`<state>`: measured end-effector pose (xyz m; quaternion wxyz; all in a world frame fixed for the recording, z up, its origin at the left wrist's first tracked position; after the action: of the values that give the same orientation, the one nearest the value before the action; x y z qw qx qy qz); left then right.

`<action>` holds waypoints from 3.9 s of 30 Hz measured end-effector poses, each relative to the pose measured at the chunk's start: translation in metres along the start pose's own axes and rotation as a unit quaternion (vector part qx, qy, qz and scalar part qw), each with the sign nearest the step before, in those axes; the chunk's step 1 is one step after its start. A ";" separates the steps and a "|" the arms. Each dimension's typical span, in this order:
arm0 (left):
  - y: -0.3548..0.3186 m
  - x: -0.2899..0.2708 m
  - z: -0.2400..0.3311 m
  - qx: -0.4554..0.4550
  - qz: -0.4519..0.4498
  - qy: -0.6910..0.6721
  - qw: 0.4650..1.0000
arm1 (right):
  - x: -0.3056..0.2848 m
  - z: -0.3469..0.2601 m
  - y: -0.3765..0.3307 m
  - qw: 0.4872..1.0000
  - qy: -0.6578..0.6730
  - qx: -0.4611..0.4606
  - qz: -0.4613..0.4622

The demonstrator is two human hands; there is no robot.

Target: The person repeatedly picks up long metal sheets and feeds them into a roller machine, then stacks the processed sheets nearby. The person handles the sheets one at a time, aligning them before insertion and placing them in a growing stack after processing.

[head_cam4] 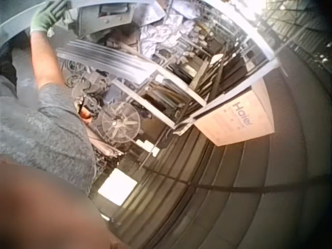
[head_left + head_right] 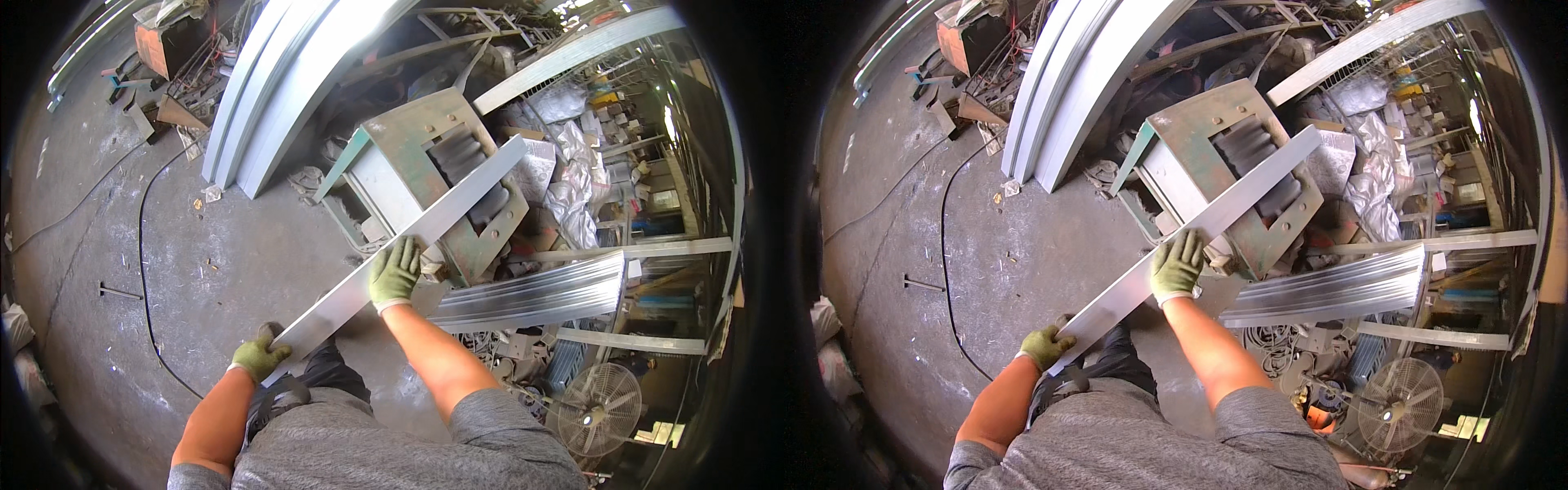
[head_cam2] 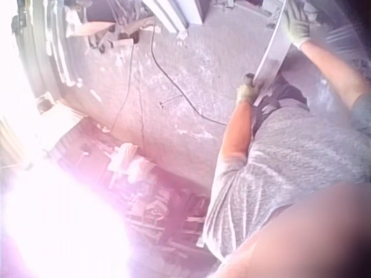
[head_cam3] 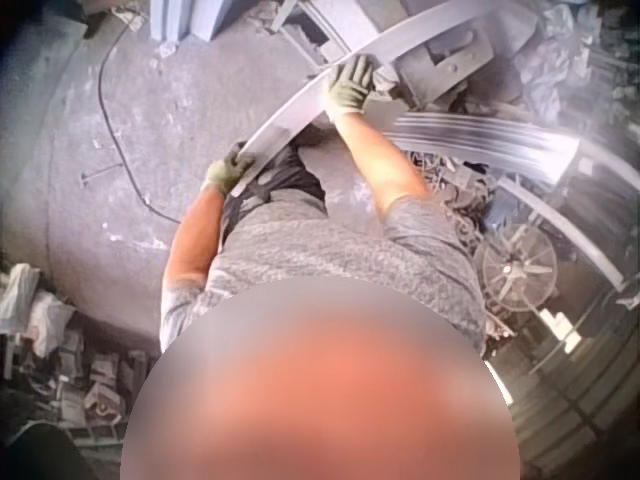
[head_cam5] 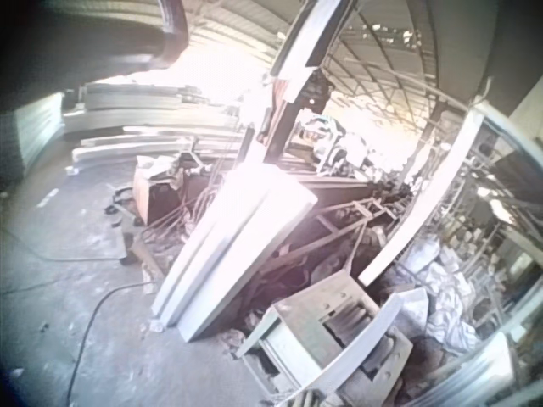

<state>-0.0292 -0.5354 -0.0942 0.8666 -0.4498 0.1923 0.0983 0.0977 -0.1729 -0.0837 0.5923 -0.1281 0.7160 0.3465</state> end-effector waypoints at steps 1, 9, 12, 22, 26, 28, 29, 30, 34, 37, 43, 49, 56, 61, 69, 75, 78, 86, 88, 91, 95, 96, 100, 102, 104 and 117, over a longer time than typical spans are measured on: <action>-0.006 -0.002 -0.014 -0.018 -0.006 0.020 1.000 | -0.002 -0.013 -0.014 1.000 0.007 -0.011 0.017; -0.068 -0.008 -0.124 -0.013 0.016 0.034 0.999 | -0.025 -0.103 -0.100 0.999 0.046 -0.001 -0.027; -0.093 -0.008 -0.179 -0.029 0.021 0.001 0.999 | -0.042 -0.131 -0.133 0.994 0.082 -0.025 -0.071; -0.178 -0.085 -0.236 0.038 0.196 0.043 0.979 | -0.075 -0.115 -0.130 0.791 0.551 0.254 -0.075; -0.157 -0.114 -0.182 0.068 0.265 -0.006 0.962 | -0.097 -0.091 -0.077 0.762 0.556 0.284 -0.169; -0.146 -0.124 -0.147 0.163 0.365 0.142 0.905 | -0.111 -0.107 -0.065 0.592 0.699 0.338 -0.219; -0.141 -0.127 -0.132 0.219 0.391 0.169 0.878 | -0.117 -0.118 -0.058 0.523 0.749 0.344 -0.217; -0.135 -0.131 -0.120 0.256 0.431 0.166 0.849 | -0.125 -0.124 -0.045 0.504 0.779 0.320 -0.191; -0.117 -0.134 -0.087 0.393 0.520 0.142 0.745 | -0.146 -0.122 -0.007 0.446 0.846 0.266 -0.119; -0.089 -0.121 -0.076 0.418 0.481 0.145 0.757 | -0.157 -0.108 0.007 0.515 0.815 0.252 -0.085; -0.036 -0.069 -0.053 0.364 0.249 0.193 0.876 | -0.164 -0.072 0.008 0.666 0.704 0.245 -0.022; -0.063 -0.140 0.037 0.492 0.352 0.137 0.784 | -0.164 -0.029 0.001 0.871 0.436 0.227 0.025; -0.154 -0.230 0.114 0.541 0.538 0.203 0.613 | -0.191 -0.022 -0.050 0.924 0.346 0.163 0.009; -0.155 -0.251 0.116 0.489 0.504 0.316 0.638 | -0.189 -0.009 -0.062 0.970 0.229 0.001 -0.086; -0.085 -0.204 -0.035 0.255 0.211 0.339 0.881 | -0.156 0.003 -0.049 0.951 0.152 -0.200 -0.178; -0.095 -0.097 -0.103 0.189 0.124 0.203 0.953 | -0.109 -0.005 -0.015 0.902 0.091 -0.325 -0.270; -0.095 -0.058 -0.097 0.117 0.121 0.177 0.970 | -0.089 -0.001 0.013 0.885 0.031 -0.360 -0.294; -0.061 -0.005 -0.011 0.068 0.187 0.175 0.964 | -0.057 0.050 0.082 0.877 -0.026 -0.346 -0.332; -0.044 0.001 0.018 0.066 0.170 0.172 0.968 | -0.055 0.066 0.099 0.902 -0.084 -0.325 -0.270; -0.012 0.010 0.073 0.064 0.131 0.157 0.977 | -0.052 0.103 0.142 0.911 -0.134 -0.292 -0.258; 0.018 0.011 0.139 0.059 0.067 0.159 0.983 | -0.052 0.150 0.191 0.915 -0.142 -0.267 -0.267; 0.023 0.007 0.152 0.076 0.062 0.159 0.982 | -0.051 0.159 0.199 0.911 -0.145 -0.261 -0.283; 0.032 -0.001 0.177 0.051 0.042 0.126 0.990 | -0.049 0.175 0.213 0.914 -0.138 -0.240 -0.298; 0.027 -0.005 0.175 0.051 0.043 0.122 0.990 | -0.050 0.173 0.209 0.925 -0.114 -0.229 -0.282; 0.017 -0.007 0.165 0.057 0.026 0.103 0.993 | -0.051 0.165 0.201 0.931 -0.087 -0.232 -0.267; -0.039 0.007 0.032 0.083 0.099 0.077 0.989 | -0.066 0.076 0.109 0.942 0.027 -0.251 -0.221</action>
<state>-0.0012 -0.5317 -0.0518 0.8696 -0.3610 0.3097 0.1324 0.1085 -0.0594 0.0110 0.5831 -0.4368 0.5753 0.3717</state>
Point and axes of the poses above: each hand's wrist, its own y-axis towards the middle knuckle, its own x-axis out of the palm, z = x × y, the point moved 3 cm from there along y, towards the middle knuckle, and after that the axes turned 1 degree about x, right-handed, at the moved point
